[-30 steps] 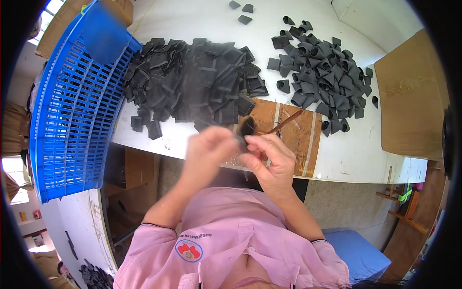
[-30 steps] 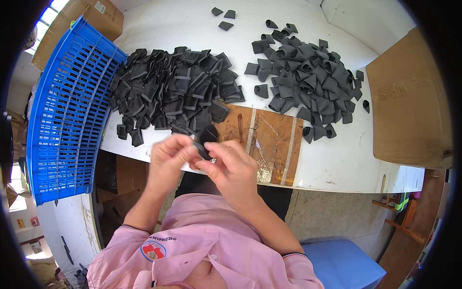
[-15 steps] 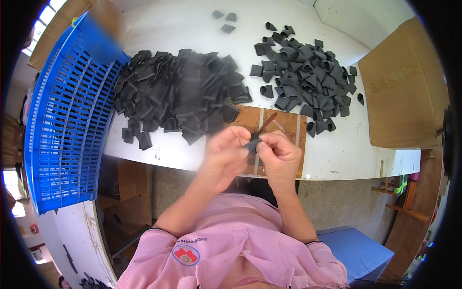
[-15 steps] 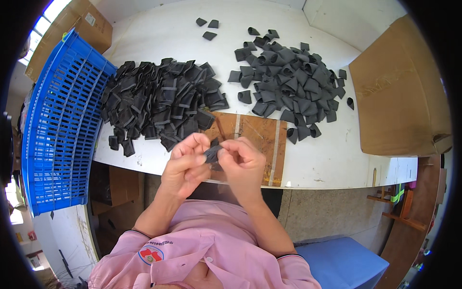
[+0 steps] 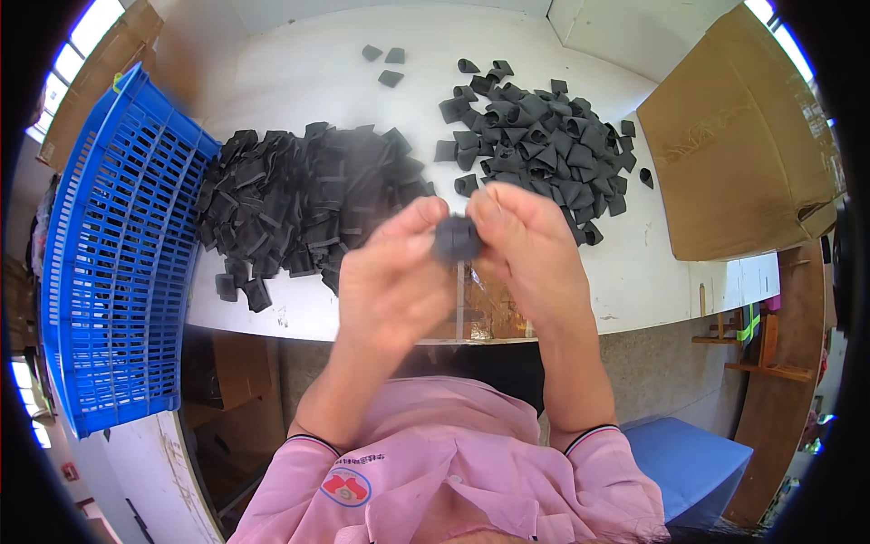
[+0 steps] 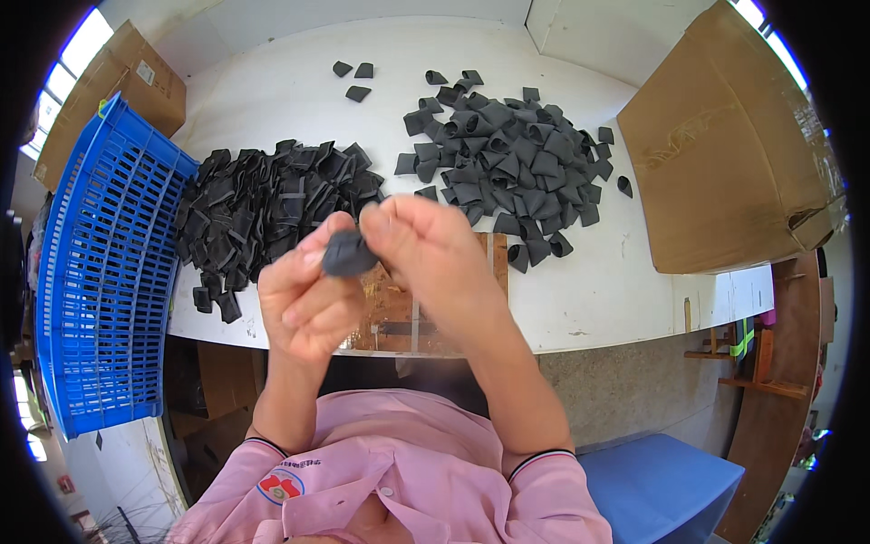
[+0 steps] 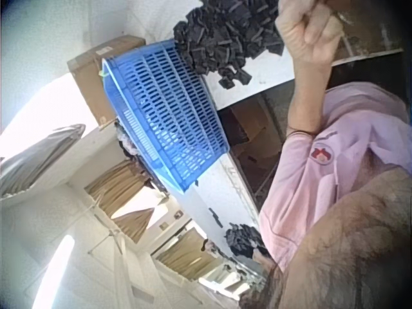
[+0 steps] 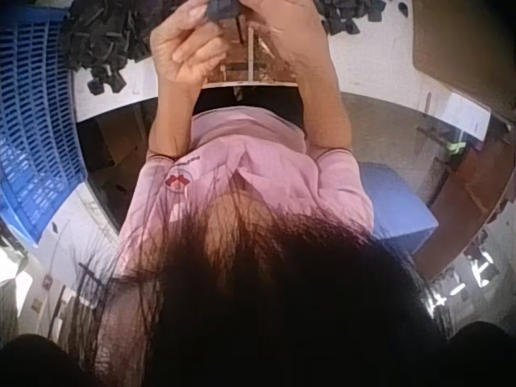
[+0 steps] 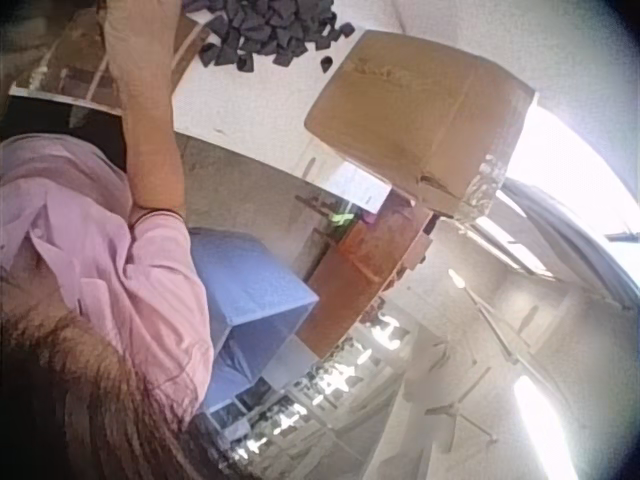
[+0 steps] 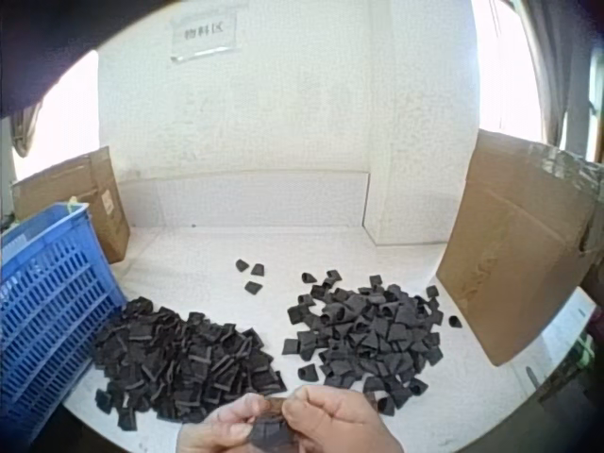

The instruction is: Inspecting and sorting small black plastic manufacturing components on a workbench.

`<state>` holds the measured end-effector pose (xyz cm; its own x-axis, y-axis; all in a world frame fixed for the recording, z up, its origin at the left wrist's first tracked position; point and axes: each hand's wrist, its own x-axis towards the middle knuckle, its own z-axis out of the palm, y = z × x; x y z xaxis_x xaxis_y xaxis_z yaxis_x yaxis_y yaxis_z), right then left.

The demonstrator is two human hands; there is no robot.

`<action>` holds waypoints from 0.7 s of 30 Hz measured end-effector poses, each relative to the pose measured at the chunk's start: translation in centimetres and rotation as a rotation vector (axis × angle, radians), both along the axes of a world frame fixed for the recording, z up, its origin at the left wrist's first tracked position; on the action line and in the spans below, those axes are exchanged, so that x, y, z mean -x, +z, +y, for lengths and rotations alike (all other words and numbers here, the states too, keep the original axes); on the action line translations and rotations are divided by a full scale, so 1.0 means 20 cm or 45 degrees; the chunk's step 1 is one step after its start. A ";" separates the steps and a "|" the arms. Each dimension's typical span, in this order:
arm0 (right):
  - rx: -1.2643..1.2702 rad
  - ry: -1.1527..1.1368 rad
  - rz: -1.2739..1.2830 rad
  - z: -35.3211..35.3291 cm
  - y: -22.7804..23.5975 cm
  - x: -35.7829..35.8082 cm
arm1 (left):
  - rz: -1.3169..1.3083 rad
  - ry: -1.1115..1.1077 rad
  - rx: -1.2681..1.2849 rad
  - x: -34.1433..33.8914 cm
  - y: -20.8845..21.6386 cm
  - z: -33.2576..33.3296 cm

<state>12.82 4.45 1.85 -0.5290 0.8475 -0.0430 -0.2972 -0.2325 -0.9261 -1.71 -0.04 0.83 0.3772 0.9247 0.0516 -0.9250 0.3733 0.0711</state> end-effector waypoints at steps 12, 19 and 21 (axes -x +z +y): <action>-0.590 -0.493 -0.414 -0.02 -0.13 -0.01 | 1.379 0.930 -0.280 -0.07 -0.10 0.02; -1.156 -0.585 -0.598 -0.12 -0.12 0.01 | 1.645 1.104 -0.837 -0.04 -0.08 0.08; -1.117 -0.630 -0.487 -0.12 -0.09 0.03 | 1.396 1.091 -0.552 -0.04 -0.10 0.05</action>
